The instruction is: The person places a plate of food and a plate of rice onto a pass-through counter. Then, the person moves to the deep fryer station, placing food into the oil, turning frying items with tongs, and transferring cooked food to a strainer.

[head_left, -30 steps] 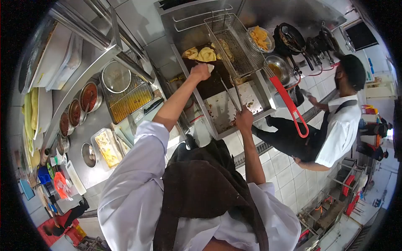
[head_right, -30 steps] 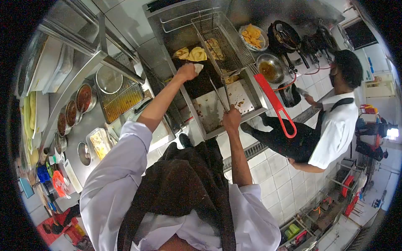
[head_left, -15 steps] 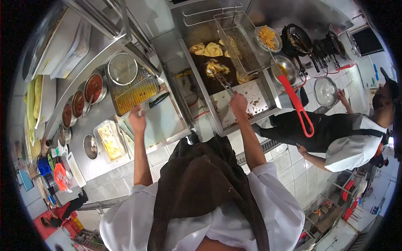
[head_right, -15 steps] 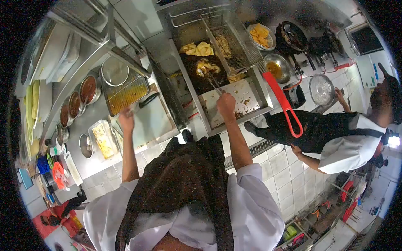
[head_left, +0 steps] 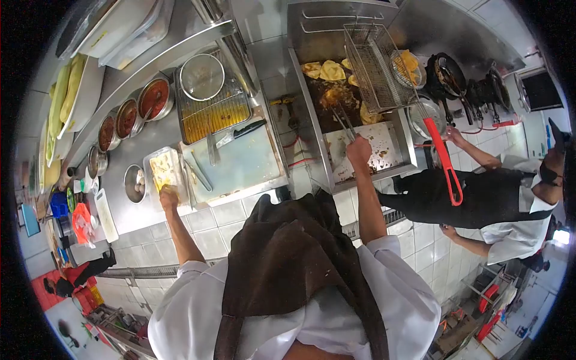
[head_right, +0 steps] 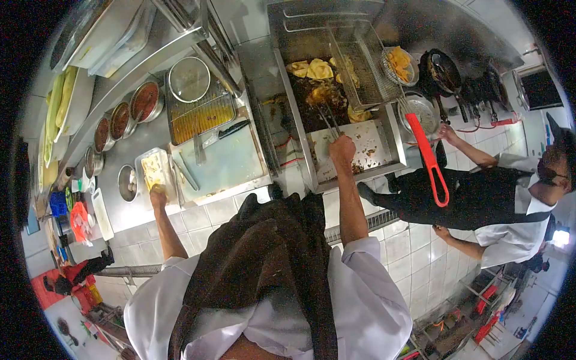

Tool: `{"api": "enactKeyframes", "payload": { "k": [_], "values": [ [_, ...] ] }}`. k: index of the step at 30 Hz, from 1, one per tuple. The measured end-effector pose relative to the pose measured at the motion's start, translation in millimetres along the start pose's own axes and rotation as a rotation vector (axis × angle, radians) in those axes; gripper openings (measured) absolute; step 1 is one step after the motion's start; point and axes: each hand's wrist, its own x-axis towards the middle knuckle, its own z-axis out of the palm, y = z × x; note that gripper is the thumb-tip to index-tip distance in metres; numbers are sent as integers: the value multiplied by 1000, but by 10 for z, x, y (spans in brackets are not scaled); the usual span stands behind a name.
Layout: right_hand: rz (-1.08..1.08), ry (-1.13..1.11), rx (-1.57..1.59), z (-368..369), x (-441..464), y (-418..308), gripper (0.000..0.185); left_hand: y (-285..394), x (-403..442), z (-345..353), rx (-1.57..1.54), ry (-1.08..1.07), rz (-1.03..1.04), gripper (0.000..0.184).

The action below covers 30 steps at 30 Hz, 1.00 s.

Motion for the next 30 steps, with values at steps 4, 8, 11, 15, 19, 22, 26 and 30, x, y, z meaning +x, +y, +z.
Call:
{"api": "enactKeyframes", "payload": {
  "k": [4,8,11,15,19,22,26,30],
  "values": [
    [-17,36,4,-20,-64,-24,23,63,11,-55,-17,-50,-89,38],
    [4,23,2,22,-69,-11,24,-132,143,-83,284,-51,-126,36],
    [30,4,48,2,-79,-16,21,-330,133,26,374,27,-69,31],
    [38,0,42,34,-90,-46,23,-645,165,113,433,331,339,33],
    [4,82,24,132,-100,36,26,-419,102,-46,426,198,217,33],
    [5,53,43,76,-144,45,24,-460,131,-79,483,140,157,32],
    [32,51,69,25,-144,-5,20,-489,107,-1,663,201,193,28],
    [72,26,85,45,-122,8,20,-437,70,22,609,210,121,28]
  ]
}}
